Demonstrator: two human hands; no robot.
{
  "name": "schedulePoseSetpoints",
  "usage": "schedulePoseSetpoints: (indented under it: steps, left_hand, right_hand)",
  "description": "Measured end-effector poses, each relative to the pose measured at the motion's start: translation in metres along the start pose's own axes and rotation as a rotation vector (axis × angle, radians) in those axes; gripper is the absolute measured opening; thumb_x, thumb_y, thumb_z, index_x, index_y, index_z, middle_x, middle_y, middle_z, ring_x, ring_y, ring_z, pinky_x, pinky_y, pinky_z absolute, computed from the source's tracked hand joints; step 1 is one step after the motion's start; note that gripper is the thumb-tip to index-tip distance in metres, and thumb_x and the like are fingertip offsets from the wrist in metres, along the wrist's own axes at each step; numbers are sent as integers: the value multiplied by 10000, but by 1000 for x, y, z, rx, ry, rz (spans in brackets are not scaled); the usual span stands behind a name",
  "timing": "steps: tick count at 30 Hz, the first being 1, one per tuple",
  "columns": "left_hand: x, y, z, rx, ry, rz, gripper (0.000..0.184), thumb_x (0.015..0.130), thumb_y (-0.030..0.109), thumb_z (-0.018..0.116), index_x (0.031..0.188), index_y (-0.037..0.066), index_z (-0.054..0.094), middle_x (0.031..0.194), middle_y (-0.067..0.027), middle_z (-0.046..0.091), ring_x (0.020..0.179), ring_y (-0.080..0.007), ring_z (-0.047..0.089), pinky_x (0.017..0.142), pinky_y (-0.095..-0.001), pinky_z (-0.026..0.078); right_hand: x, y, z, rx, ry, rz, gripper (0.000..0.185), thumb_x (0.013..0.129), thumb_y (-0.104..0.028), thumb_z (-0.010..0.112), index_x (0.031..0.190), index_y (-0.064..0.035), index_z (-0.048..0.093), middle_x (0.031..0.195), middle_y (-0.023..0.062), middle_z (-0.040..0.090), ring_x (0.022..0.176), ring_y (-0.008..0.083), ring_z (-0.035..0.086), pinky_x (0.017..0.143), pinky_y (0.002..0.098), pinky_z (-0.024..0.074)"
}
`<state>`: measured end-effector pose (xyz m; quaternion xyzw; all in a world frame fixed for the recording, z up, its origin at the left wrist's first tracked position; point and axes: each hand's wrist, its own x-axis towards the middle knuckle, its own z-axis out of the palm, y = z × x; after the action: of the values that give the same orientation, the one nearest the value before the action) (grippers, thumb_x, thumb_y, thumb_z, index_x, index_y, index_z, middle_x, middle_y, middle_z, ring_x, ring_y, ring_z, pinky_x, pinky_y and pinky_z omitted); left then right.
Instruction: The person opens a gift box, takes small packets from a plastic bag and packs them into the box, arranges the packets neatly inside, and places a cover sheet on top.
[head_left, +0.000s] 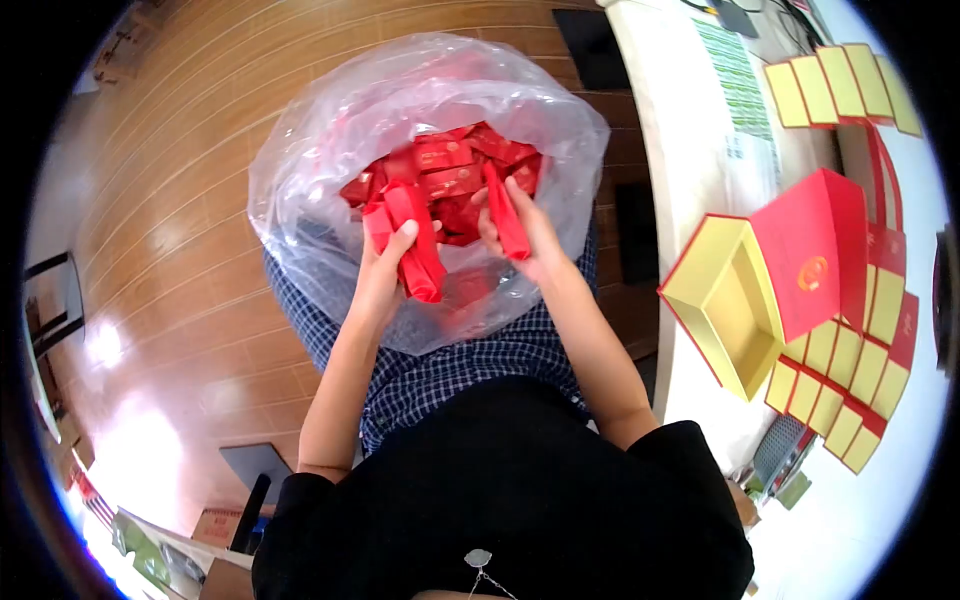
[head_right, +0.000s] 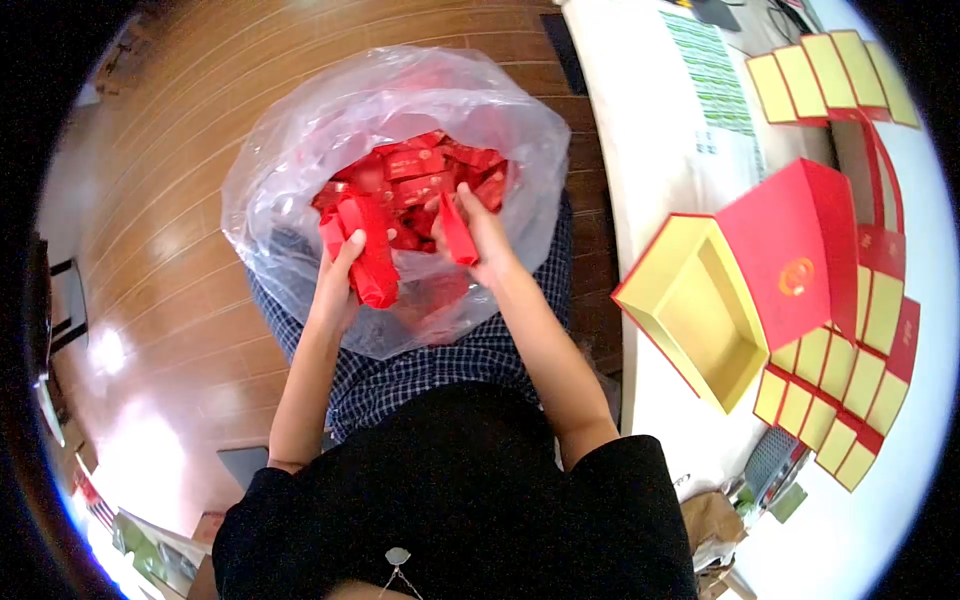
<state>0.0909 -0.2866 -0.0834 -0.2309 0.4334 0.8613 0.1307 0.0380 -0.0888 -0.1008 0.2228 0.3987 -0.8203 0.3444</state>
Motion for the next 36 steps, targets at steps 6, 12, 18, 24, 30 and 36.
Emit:
schedulePoseSetpoints:
  steps: [6,12,18,24,30,36]
  left_hand:
    - [-8,-27,65,176,-209,90,754,852,143,692,1438,120,219,1308,-123,450,1188,-205,471,1007,-359,398]
    - [-18,-27,68,207,-292,-41,806,825,145,724,1440,112,204,1304,-136,452,1192,-200,474,1014,-350,394]
    - [-18,-21,72,175,-77,79,786,829,160,722,1425,116,212,1281,-148,462,1146,-200,506,969,-349,433]
    - [-24,-13,73,68,-96,71,642,870,171,674,1376,94,286,1226,-130,503,1099,-225,543,907,-362,483]
    - [-28,-5,73,-64,-132,-100,461,912,217,616,1294,64,409,1122,-109,580,986,-203,602,811,-355,534]
    - [-35,2,86,-60,-234,-193,440,911,215,617,1272,32,443,1151,-124,579,1016,-214,601,831,-358,534]
  right_hand:
    - [-35,33,3,-484,312,-423,400,1007,-385,368,1131,-33,512,1081,130,576,1029,222,538,915,317,398]
    - [-60,27,0,-609,176,-482,516,1019,-370,311,1396,-24,383,1373,207,436,1281,291,404,1080,377,278]
    - [-98,8,18,-872,114,-496,564,951,-336,535,1394,-16,395,1380,206,435,1234,272,466,1011,355,379]
    - [-98,10,0,-730,45,-393,502,931,-215,573,1353,15,426,1222,142,572,1116,184,544,952,303,423]
    - [-102,6,-4,-343,-13,-416,372,970,-137,499,1310,6,452,1200,77,587,1065,126,563,939,267,426]
    - [-115,-3,-2,-170,107,-433,372,961,-142,532,1294,3,450,1150,79,618,1007,111,591,895,268,458]
